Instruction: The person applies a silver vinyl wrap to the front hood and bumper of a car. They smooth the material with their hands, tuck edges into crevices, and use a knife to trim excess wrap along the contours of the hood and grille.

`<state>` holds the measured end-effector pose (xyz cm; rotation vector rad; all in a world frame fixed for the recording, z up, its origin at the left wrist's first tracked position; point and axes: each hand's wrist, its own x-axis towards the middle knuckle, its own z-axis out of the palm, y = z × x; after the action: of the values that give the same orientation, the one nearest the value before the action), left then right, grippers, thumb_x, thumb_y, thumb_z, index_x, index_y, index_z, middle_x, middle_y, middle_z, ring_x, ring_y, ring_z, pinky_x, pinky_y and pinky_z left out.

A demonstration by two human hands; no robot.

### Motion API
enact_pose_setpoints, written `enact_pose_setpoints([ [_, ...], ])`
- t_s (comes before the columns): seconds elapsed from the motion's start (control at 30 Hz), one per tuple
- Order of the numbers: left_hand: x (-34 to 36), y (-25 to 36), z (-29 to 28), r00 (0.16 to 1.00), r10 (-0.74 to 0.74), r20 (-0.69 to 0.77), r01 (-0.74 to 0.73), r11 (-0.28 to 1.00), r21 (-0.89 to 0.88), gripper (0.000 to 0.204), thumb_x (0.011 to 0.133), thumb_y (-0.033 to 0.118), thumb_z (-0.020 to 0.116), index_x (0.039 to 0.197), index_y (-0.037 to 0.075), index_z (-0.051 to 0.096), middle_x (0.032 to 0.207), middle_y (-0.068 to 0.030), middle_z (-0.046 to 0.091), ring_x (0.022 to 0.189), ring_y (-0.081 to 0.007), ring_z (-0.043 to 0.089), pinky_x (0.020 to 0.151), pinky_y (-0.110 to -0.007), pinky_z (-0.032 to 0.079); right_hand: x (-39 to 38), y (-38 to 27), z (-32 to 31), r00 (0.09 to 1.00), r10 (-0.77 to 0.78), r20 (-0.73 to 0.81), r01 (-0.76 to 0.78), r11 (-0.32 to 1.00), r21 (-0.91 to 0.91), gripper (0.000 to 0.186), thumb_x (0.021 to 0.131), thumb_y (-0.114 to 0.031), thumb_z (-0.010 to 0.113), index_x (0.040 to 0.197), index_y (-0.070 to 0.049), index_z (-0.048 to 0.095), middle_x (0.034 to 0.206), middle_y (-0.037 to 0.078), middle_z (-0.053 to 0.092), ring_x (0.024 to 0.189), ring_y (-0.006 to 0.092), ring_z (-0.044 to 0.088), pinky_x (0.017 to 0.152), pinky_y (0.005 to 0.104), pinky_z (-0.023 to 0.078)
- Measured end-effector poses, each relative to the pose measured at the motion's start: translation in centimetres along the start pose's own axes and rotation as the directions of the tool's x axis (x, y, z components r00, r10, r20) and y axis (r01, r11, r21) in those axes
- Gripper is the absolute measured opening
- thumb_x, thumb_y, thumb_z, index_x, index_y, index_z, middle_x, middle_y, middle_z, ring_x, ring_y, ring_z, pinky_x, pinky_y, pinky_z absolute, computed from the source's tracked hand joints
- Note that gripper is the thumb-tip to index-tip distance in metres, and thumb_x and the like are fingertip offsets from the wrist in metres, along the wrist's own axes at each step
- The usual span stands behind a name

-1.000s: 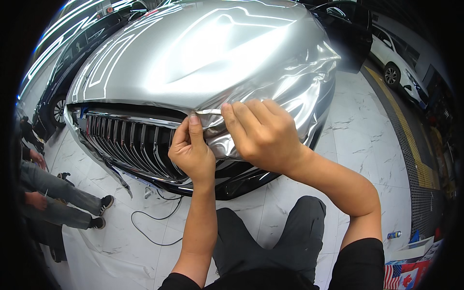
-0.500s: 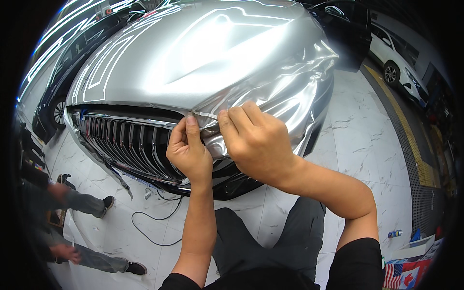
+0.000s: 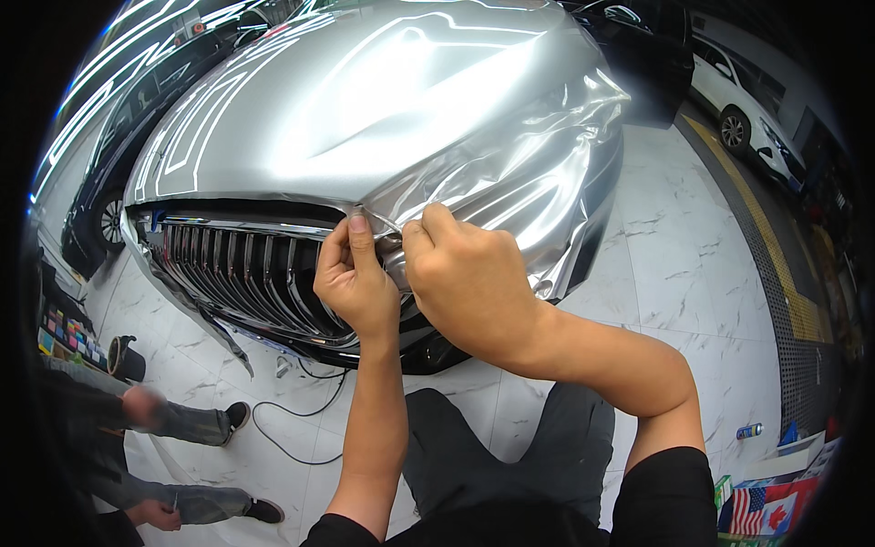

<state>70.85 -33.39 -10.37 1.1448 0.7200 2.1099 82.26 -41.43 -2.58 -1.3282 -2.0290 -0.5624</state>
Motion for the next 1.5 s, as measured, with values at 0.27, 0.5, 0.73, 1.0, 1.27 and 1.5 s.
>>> enact_pose_setpoints([
  [0.27, 0.0, -0.1, -0.2, 1.000, -0.019, 0.017, 0.019, 1.000, -0.017, 0.025, 0.110, 0.018, 0.078, 0.113, -0.007, 0.079, 0.088, -0.0011, 0.076, 0.075, -0.0028, 0.062, 0.066, -0.019, 0.047, -0.2, -0.2, 0.2, 0.999, 0.035, -0.020, -0.034, 0.997, 0.069, 0.016, 0.092, -0.003, 0.079, 0.107, 0.003, 0.077, 0.088, 0.013, 0.070, 0.066, 0.0316, 0.072, 0.058, 0.0409, 0.058],
  [0.5, 0.1, 0.1, -0.4, 1.000, -0.016, 0.027, 0.016, 1.000, -0.004, 0.026, 0.110, 0.018, 0.078, 0.113, -0.008, 0.078, 0.089, -0.0019, 0.077, 0.076, -0.0038, 0.064, 0.067, -0.020, 0.049, 0.4, 0.0, -0.4, 0.997, 0.075, 0.011, -0.076, 0.976, 0.206, 0.011, 0.090, -0.004, 0.074, 0.082, 0.000, 0.067, 0.076, 0.017, 0.065, 0.063, 0.0377, 0.070, 0.059, 0.0454, 0.058],
  [0.73, 0.0, -0.1, -0.3, 0.999, -0.016, 0.037, 0.015, 1.000, 0.014, 0.026, 0.110, 0.019, 0.078, 0.112, -0.007, 0.079, 0.089, -0.0026, 0.078, 0.076, -0.0047, 0.065, 0.069, -0.021, 0.050, 0.9, 1.5, -2.5, 0.981, 0.102, 0.163, -0.140, 0.960, 0.242, 0.014, 0.094, -0.008, 0.078, 0.100, 0.004, 0.081, 0.075, 0.017, 0.074, 0.063, 0.0309, 0.073, 0.058, 0.0384, 0.055],
  [1.0, 0.2, -0.7, -0.8, 0.999, 0.012, 0.034, -0.014, 0.997, 0.078, 0.024, 0.109, 0.018, 0.078, 0.109, -0.006, 0.078, 0.087, -0.0044, 0.078, 0.077, -0.0071, 0.070, 0.069, -0.023, 0.054, 2.3, 0.7, -5.4, 0.564, 0.266, 0.782, -0.818, 0.048, 0.574, 0.029, 0.111, -0.019, 0.067, 0.108, 0.009, 0.076, 0.076, 0.015, 0.079, 0.056, 0.0182, 0.076, 0.050, 0.0268, 0.062],
  [1.27, 0.3, 0.4, -0.7, 0.998, -0.047, 0.045, 0.042, 0.994, 0.104, 0.025, 0.108, 0.019, 0.079, 0.106, -0.006, 0.077, 0.085, -0.0049, 0.078, 0.073, -0.0076, 0.070, 0.066, -0.023, 0.053, 1.6, -0.6, -1.2, 0.652, 0.311, 0.692, -0.658, -0.221, 0.720, 0.028, 0.110, -0.014, 0.064, 0.107, 0.010, 0.078, 0.085, 0.017, 0.082, 0.075, 0.0145, 0.076, 0.073, 0.0252, 0.060],
  [1.5, 0.2, 0.1, -0.8, 0.998, -0.036, 0.055, 0.030, 0.994, 0.106, 0.027, 0.109, 0.021, 0.079, 0.105, -0.005, 0.078, 0.082, -0.0049, 0.078, 0.071, -0.0082, 0.070, 0.063, -0.024, 0.053, 2.0, -1.1, -1.0, 0.622, 0.352, 0.699, -0.667, -0.229, 0.709, 0.027, 0.109, -0.014, 0.064, 0.109, 0.009, 0.079, 0.086, 0.016, 0.082, 0.076, 0.0128, 0.073, 0.076, 0.0243, 0.057],
])
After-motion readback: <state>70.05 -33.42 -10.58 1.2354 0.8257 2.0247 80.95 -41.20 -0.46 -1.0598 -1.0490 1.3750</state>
